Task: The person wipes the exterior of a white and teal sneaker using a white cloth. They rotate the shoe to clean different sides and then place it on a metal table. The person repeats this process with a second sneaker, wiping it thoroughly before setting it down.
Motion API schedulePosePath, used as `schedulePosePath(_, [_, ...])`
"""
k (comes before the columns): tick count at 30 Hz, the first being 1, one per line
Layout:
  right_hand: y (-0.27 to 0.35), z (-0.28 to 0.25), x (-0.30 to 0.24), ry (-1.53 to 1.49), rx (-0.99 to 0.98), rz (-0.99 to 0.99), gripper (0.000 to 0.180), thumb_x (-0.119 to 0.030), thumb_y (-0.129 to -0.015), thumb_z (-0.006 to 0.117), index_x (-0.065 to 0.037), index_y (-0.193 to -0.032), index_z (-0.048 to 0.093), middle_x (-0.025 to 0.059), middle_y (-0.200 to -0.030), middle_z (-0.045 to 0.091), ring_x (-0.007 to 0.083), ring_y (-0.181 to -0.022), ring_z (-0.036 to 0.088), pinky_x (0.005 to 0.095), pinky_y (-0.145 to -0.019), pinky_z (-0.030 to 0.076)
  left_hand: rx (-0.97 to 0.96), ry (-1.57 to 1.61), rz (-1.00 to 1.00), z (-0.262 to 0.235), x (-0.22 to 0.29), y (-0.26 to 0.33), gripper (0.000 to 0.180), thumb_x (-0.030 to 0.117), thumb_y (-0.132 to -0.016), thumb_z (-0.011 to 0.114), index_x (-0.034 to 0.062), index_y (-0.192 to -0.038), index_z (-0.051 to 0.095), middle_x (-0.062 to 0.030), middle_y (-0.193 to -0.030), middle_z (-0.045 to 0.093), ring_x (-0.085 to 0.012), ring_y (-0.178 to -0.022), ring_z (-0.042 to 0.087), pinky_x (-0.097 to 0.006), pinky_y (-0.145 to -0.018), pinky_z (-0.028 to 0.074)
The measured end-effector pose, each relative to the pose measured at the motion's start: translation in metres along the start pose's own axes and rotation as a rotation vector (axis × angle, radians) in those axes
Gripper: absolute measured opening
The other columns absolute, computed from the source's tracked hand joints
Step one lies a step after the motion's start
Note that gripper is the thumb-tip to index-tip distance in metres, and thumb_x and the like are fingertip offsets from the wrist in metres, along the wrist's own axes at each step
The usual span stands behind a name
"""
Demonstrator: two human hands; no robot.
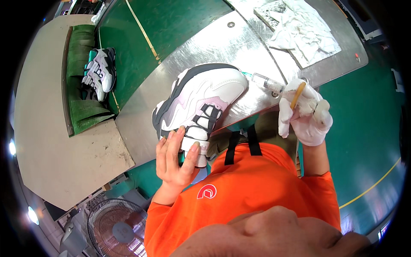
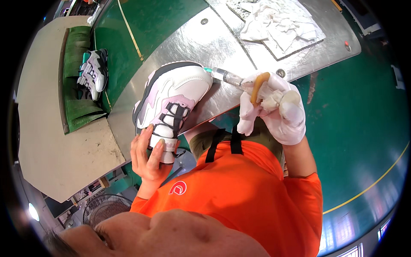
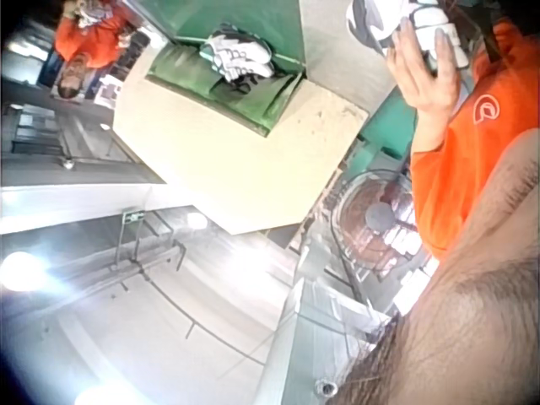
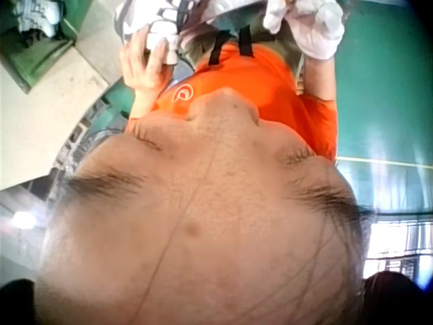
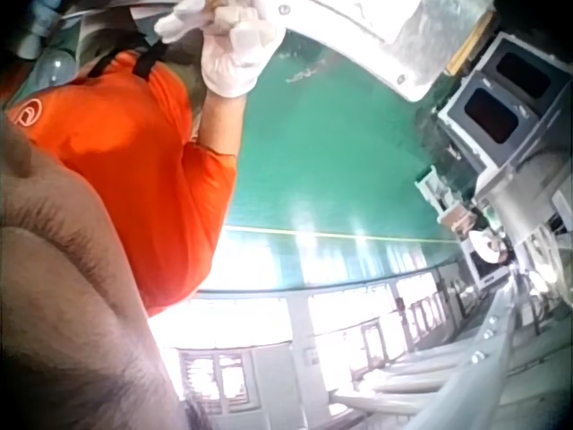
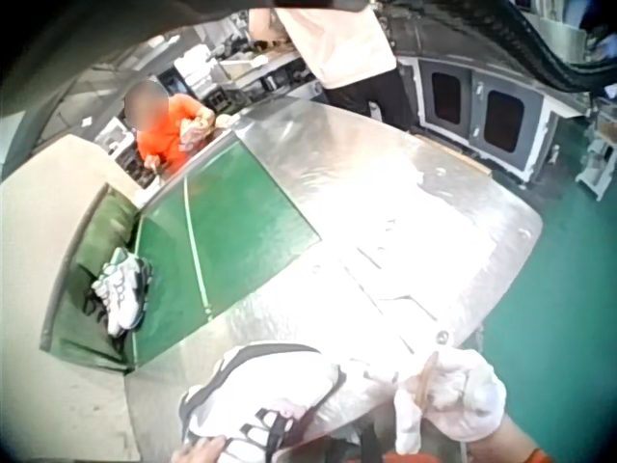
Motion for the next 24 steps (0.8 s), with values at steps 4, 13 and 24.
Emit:
schedulePosePath(4, [0.004,0.012,-0.005,0.008,0.047,-0.015,0.063,-0.042,-0.082,0.064,0.010,-0.116,0.050,0.0206,-0.077,0.061,0.0298,-0.060,0.065,0.0350,-0.052,0.054,-0.001,-0.004,0.005,0.000,0.002,0.001,0.032,0.011,-0.085,0.065,0.0182,-0.114,0.054,-0.0168,-0.108,0.066,-0.0301,-0.090,0.065,-0.041,-0.080,0.051])
schedulePosePath(13, [0.009,0.034,-0.008,0.165,0.090,0.028,0.048,0.000,-0.067,0.057,0.010,-0.113,0.052,0.0179,-0.082,0.063,0.0268,-0.071,0.067,0.0337,-0.066,0.057,0.004,0.076,-0.011,-0.003,-0.009,-0.006,0.033,0.008,-0.082,0.065,0.0171,-0.113,0.056,-0.0180,-0.108,0.066,-0.0315,-0.089,0.065,-0.041,-0.077,0.052])
schedulePosePath(24, [-0.006,0.033,0.013,0.143,-0.147,-0.077,0.064,0.008,-0.060,0.075,0.009,-0.119,0.050,0.0142,-0.095,0.062,0.0205,-0.087,0.065,0.0318,-0.082,0.053,-0.320,0.469,-0.159,0.001,-0.070,-0.047,0.066,0.002,-0.058,0.078,0.0043,-0.119,0.054,-0.0225,-0.119,0.061,-0.0329,-0.099,0.060,-0.038,-0.087,0.046])
Point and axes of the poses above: each hand's wrist, its own y-axis away from the middle knuckle, its own z-axis out of the palm, x = y × z, the point moved 7 cm from there along -y, towards the middle knuckle
